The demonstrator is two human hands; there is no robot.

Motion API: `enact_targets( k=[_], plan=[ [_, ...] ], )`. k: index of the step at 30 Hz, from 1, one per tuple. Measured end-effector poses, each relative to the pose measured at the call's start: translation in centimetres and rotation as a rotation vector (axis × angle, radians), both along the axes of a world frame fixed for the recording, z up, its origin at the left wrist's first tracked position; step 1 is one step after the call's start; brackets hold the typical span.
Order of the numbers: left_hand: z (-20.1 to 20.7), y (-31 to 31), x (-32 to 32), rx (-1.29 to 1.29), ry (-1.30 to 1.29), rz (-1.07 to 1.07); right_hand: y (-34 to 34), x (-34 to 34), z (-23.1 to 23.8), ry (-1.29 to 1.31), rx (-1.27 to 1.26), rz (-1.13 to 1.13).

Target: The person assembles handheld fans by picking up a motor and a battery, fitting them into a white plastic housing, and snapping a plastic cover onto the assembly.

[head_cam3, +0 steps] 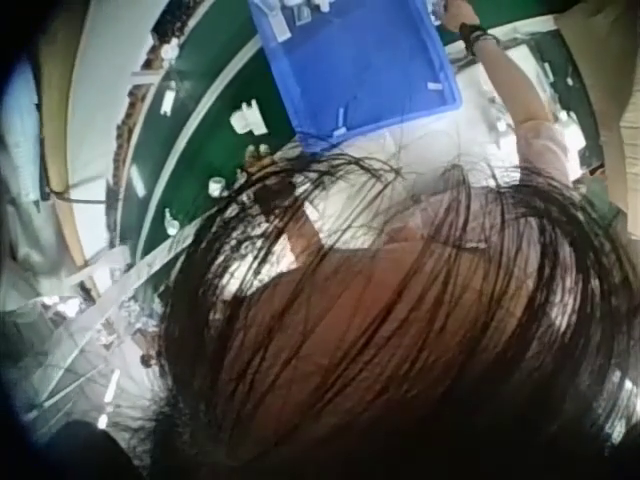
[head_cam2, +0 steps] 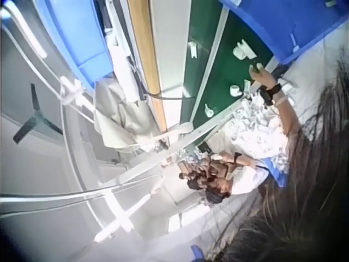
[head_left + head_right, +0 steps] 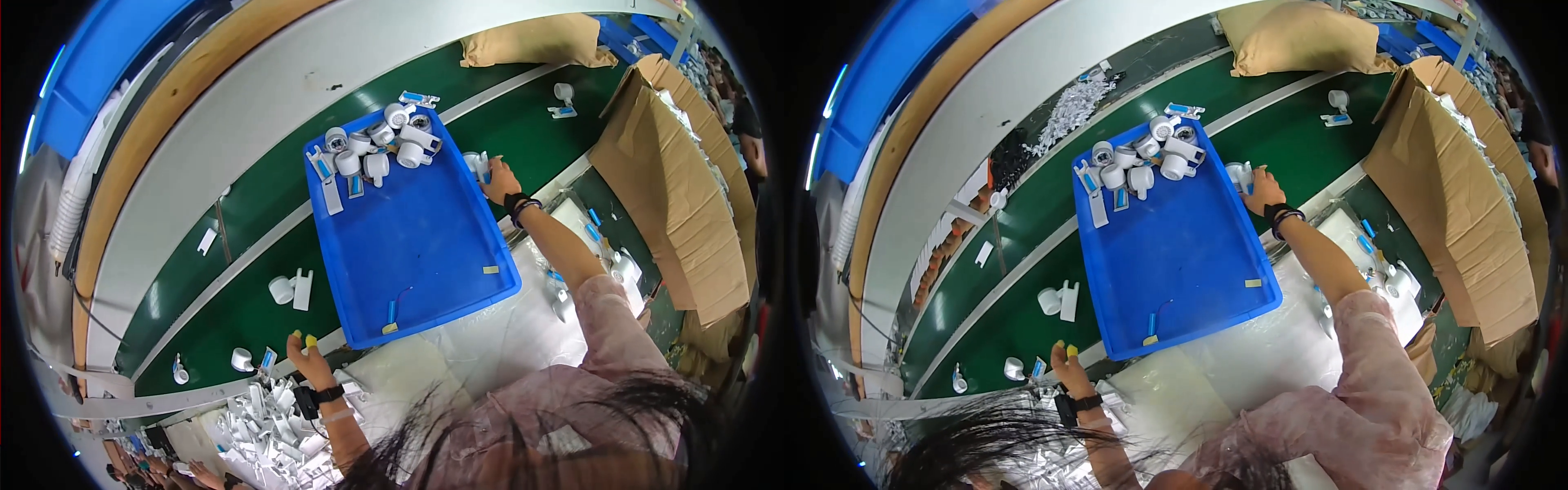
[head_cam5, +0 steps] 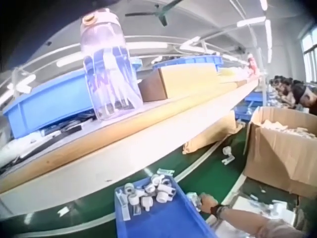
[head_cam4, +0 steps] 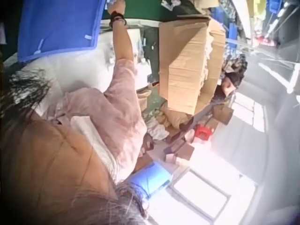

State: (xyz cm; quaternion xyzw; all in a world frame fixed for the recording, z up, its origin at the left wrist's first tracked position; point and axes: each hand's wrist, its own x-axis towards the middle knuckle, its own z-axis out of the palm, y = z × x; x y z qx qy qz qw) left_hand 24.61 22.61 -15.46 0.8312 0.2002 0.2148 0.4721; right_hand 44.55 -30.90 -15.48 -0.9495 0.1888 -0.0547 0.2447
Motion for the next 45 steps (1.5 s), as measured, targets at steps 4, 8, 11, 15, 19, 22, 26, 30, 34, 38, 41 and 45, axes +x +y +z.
enact_targets(
  k=[4,8,11,15,19,22,26,30,34,38,41,45],
  plan=[
    [1.9,-3.7,-3.4,-0.224,0.001,0.002,-0.2,1.0,-1.1,-0.096,-0.019,-0.023],
    [3.7,-6.9,-6.1,-0.45,0.064,-0.061,-3.0,-0.4,0.4,-0.201,0.831,-0.092],
    [5.3,-10.1,-8.5,-0.581,0.069,-0.191,-2.4,-4.5,5.9,-0.186,0.987,0.061],
    [8.4,-16.6,-10.3,-0.666,0.067,-0.516,-1.5,-13.3,12.6,-0.201,0.979,0.338],
    [10.2,-21.9,-11.9,-0.767,0.154,-0.826,4.0,-23.7,18.2,-0.077,0.789,0.409],
    [12.6,-26.5,-12.9,-0.813,0.196,-0.896,7.3,-30.6,17.6,-0.132,0.366,0.519],
    [9.6,-28.4,-14.0,-0.537,0.079,-0.906,12.2,-36.7,13.6,-0.069,0.056,0.534],
    [10.1,-25.8,-15.6,-0.835,0.24,-0.72,12.9,-38.7,14.6,-0.222,0.09,0.752],
    [11.7,-22.8,-16.5,-0.978,0.371,-0.683,10.9,-37.6,14.1,-0.108,0.612,0.79],
    [13.6,-21.0,-17.2,-1.081,0.479,-0.774,11.6,-36.7,13.6,-0.103,0.827,0.932],
    [15.3,-20.4,-17.7,-1.115,0.468,-0.855,12.1,-37.8,12.9,0.131,1.12,1.031],
    [16.5,-19.4,-18.3,-1.117,0.453,-0.931,13.2,-38.4,12.1,0.162,1.031,0.998]
  ],
)
